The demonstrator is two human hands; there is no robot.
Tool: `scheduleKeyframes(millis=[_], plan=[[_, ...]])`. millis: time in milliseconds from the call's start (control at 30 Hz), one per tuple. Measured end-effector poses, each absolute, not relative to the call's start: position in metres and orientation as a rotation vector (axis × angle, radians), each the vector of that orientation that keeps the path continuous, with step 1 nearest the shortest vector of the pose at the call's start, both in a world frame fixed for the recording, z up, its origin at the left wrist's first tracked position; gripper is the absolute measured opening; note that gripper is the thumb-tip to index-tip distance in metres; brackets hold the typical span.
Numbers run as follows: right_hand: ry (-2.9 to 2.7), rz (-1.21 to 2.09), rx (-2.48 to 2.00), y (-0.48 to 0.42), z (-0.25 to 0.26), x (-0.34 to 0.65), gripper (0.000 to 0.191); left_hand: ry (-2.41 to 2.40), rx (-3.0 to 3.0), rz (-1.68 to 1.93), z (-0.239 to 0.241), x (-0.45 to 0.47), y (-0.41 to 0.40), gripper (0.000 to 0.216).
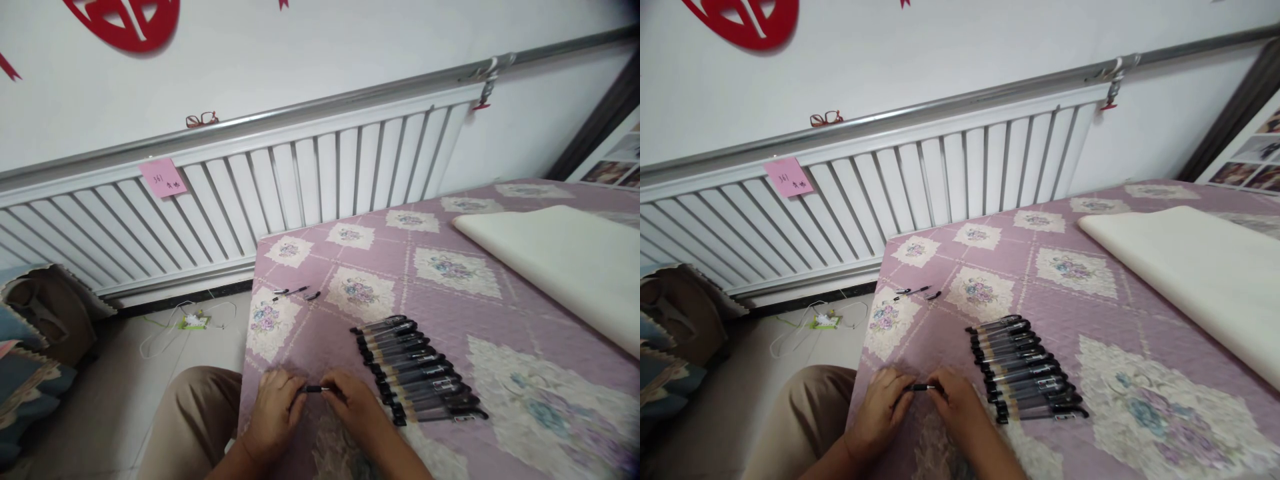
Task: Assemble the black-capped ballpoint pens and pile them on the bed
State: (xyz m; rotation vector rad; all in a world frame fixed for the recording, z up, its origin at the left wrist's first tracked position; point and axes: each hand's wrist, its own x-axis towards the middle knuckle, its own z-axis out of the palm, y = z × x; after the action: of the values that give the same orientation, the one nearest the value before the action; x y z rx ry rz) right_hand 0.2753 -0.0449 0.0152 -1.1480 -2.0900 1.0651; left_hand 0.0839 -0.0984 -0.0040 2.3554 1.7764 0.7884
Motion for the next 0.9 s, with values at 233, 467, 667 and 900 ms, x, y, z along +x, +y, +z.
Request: scheduleKeyframes(millis=[233, 467, 667, 900], plan=[[-2.233, 0.901, -1.214, -0.0459, 0.0088, 0.2754, 0.014, 1.811, 2.365, 0.730, -0.0068, 0.0830, -0.0984, 0.021], [-2.220, 0.902, -1.221, -0.0473, 0.0089, 0.2771, 0.017, 1.815, 2.335, 0.681, -0.0046, 0.0840, -0.0980, 0.020], [-2.160, 0.959, -1.182, -0.0472, 0.0118, 0.2758, 0.012, 1.811, 2.328, 0.690, -0.0045, 0.0842, -0.0980, 0.019], [-2.131, 0.987, -1.200, -0.0459, 0.0106, 0.2777, 0.014, 1.826, 2.308, 0.766, -0.0046, 0.0840, -0.0977, 0.018]])
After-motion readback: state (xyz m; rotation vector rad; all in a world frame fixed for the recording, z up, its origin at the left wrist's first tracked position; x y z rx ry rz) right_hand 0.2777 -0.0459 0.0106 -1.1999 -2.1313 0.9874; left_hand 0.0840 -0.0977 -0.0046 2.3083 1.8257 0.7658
